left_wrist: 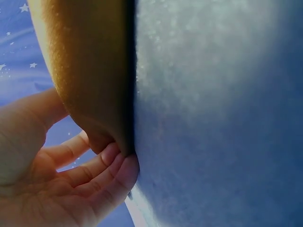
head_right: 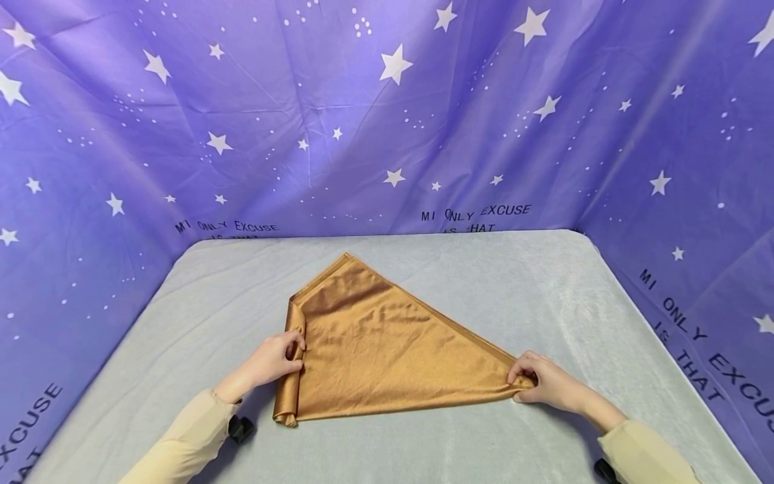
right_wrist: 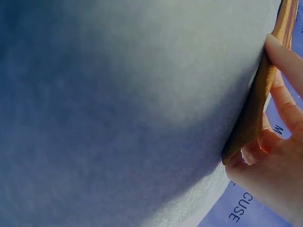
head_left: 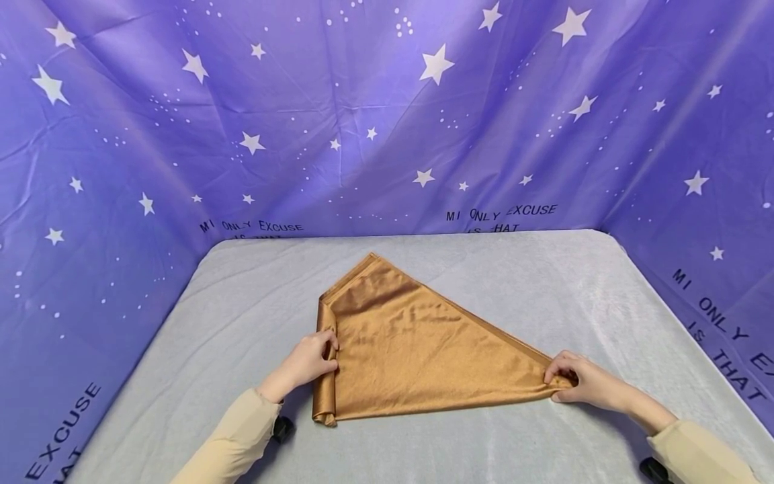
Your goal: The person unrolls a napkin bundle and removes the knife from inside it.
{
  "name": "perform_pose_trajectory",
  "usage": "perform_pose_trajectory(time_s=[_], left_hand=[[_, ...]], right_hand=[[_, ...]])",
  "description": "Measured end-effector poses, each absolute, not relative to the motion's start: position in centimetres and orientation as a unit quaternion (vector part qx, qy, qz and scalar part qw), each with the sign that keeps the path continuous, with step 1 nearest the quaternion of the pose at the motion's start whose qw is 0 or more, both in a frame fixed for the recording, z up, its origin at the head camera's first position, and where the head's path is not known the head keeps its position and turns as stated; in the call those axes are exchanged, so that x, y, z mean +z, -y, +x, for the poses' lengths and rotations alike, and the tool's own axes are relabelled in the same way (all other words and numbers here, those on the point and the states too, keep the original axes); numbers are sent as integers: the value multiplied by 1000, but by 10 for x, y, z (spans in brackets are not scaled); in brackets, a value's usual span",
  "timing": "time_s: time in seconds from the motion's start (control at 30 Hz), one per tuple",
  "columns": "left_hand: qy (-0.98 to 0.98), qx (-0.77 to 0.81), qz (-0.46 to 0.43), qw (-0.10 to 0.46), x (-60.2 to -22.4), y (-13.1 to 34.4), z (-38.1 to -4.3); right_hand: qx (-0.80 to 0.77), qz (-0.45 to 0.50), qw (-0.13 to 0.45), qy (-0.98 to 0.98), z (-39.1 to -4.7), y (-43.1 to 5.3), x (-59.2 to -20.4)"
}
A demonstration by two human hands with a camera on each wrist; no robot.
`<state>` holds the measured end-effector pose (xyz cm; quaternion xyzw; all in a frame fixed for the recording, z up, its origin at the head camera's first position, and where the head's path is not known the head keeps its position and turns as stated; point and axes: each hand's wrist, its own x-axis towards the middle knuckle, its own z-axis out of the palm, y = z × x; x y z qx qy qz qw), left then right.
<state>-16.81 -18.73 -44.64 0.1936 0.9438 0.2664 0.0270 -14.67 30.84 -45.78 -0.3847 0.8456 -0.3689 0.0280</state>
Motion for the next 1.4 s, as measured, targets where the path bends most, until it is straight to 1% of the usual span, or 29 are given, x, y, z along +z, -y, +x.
perform_pose_trajectory(time_s=[0.3,0.5,0.77,1.07,1.4], left_hand=[[-948,279,155,20,-446,190,-168],[-946,297,128,14,-448,194,-167],[-929,354,108,7,-449,204,-165],[-891,449,51,34,-446,216,-161],[-814,572,-15,100,-450,234,-156]], right_hand=[[-370,-381,38,-846,-147,-309,-457],[-370,-384,33,-845,-147,-308,-458],[-371,-381,35,-846,-147,-309,-458],[-375,-386,35,-842,-147,-308,-457],[-374,-386,34,-842,-147,-308,-457]])
